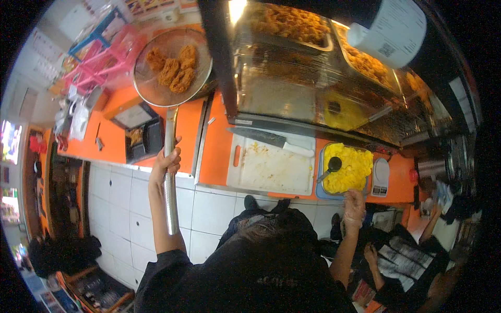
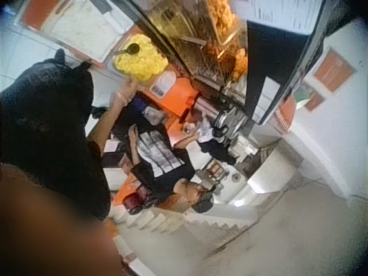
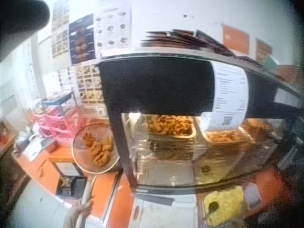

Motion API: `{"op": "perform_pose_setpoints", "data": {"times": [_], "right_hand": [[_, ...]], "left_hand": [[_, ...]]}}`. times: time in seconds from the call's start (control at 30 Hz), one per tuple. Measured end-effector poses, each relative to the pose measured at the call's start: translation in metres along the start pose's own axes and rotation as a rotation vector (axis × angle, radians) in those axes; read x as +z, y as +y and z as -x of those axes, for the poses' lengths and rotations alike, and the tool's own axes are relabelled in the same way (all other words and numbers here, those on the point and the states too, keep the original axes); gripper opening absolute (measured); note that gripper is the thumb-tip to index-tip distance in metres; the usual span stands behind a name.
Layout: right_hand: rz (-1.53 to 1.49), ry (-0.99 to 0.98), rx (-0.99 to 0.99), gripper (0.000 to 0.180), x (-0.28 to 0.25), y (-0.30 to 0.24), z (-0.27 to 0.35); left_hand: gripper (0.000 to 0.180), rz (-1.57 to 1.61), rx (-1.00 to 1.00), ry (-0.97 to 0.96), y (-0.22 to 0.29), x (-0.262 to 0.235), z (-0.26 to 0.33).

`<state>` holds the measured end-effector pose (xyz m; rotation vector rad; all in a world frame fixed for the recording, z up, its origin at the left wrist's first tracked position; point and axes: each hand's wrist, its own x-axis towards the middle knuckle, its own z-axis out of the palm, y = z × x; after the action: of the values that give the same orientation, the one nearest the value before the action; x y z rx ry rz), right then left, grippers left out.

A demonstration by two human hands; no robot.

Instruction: The person retrieves a bento box from a shelf, opens it, and places it on the counter. They then cut fried chicken on a cutting board and place pieces into the bento box. The person adds a steamed bun and a small container of sauce, closes the box, and places a receipt on top.

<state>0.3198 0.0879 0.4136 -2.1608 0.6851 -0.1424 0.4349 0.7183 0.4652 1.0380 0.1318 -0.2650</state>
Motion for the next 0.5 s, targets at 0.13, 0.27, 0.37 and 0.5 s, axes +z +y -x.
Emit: {"op": "perform_pose_setpoints", "data": {"times": [0.13,0.27,0.37,0.5], "right_hand": [[-0.191,-0.204,-0.183,0.017,0.048,-0.069,-0.004],[-0.243,-0.367,-0.716,0.017,0.104,-0.169,0.011],[-0.272,-0.584,-0.839,0.023,0.128,-0.243,0.036],[-0.295,-0.672,-1.220,0.042,0.173,-0.313,0.048]], "left_hand": [[0.090,-0.157,0.021,0.242,-0.010,0.040,0.069],[0.081,-0.209,-0.070,0.282,-0.014,0.063,0.148],[0.075,-0.197,-0.190,0.345,-0.031,0.081,0.208],[0.074,-0.087,-0.450,0.330,-0.046,0.106,0.281]]}}
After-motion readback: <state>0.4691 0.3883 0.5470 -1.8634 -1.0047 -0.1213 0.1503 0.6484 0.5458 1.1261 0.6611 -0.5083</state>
